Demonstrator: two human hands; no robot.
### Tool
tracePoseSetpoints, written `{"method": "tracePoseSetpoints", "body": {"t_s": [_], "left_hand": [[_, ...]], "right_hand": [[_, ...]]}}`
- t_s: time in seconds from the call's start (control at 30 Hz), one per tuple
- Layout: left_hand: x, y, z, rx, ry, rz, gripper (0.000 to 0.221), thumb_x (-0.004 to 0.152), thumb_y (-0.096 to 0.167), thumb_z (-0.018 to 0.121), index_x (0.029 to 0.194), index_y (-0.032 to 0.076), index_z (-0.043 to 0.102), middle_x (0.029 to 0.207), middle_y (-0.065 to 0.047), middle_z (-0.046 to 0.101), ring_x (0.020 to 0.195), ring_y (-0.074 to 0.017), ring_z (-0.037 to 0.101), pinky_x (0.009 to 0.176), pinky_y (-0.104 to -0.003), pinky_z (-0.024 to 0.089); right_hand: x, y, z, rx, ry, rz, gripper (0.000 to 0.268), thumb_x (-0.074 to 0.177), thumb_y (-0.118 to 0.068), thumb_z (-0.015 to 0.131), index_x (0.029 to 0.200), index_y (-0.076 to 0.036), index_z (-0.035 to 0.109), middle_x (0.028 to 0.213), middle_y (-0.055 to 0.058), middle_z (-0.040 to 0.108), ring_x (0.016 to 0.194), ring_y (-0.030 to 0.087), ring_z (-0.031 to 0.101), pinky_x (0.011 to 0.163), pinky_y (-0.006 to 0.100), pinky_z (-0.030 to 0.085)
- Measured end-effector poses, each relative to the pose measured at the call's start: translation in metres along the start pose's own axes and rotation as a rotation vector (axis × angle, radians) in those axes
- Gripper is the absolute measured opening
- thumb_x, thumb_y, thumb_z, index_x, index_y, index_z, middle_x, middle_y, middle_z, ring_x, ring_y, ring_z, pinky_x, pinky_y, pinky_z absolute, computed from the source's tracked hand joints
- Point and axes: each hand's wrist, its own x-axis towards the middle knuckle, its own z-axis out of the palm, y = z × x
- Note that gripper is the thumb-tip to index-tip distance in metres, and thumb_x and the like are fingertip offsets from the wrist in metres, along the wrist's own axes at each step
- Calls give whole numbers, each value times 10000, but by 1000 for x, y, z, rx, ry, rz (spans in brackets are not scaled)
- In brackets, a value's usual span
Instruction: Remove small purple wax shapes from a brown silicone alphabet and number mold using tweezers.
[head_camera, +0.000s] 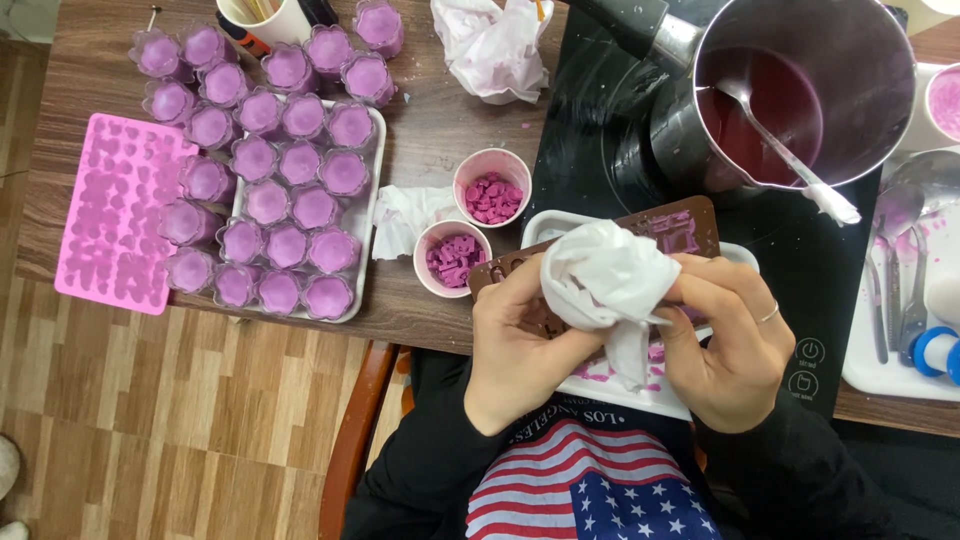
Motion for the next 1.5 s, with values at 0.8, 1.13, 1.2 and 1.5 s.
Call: {"method": "tracePoseSetpoints", "body": {"t_s": [0.8, 1.13, 1.2, 1.5], "left_hand": [[3, 6, -15, 424, 156, 158, 341, 927, -52, 663, 1267, -20, 675, 1010, -70, 772, 882, -96, 754, 770, -227, 617], [5, -3, -13, 152, 198, -38, 372, 943, -90, 638, 1313, -52, 647, 1146, -83, 743, 1043, -135, 717, 898, -281, 604], [4, -2, -7, -80, 76, -73, 478, 904, -118, 690, 1365, -55, 580, 1245, -68, 693, 1156, -126, 669, 1035, -291, 556], [0, -11, 0, -70, 139, -95, 489, 834, -127, 816, 1277, -70, 618, 1204, -85, 714, 1102, -133, 687, 985, -301, 576]], "right_hand": [[13, -11, -8, 30, -105, -34, 145, 866, 99, 771, 981, 49, 699, 966, 156, 727, 892, 218, 740, 1101, 505, 598], [11, -4, -15, -33, 45, -40, 199, 868, 67, 840, 995, 32, 692, 969, 147, 712, 889, 206, 720, 1102, 513, 593], [13, -8, -10, -106, 82, -67, 213, 863, 53, 864, 992, 27, 697, 938, 147, 697, 861, 210, 703, 1094, 519, 587], [6, -2, -7, -237, 57, -105, 226, 830, 70, 878, 984, 10, 725, 861, 82, 684, 798, 178, 676, 1160, 544, 521]]}}
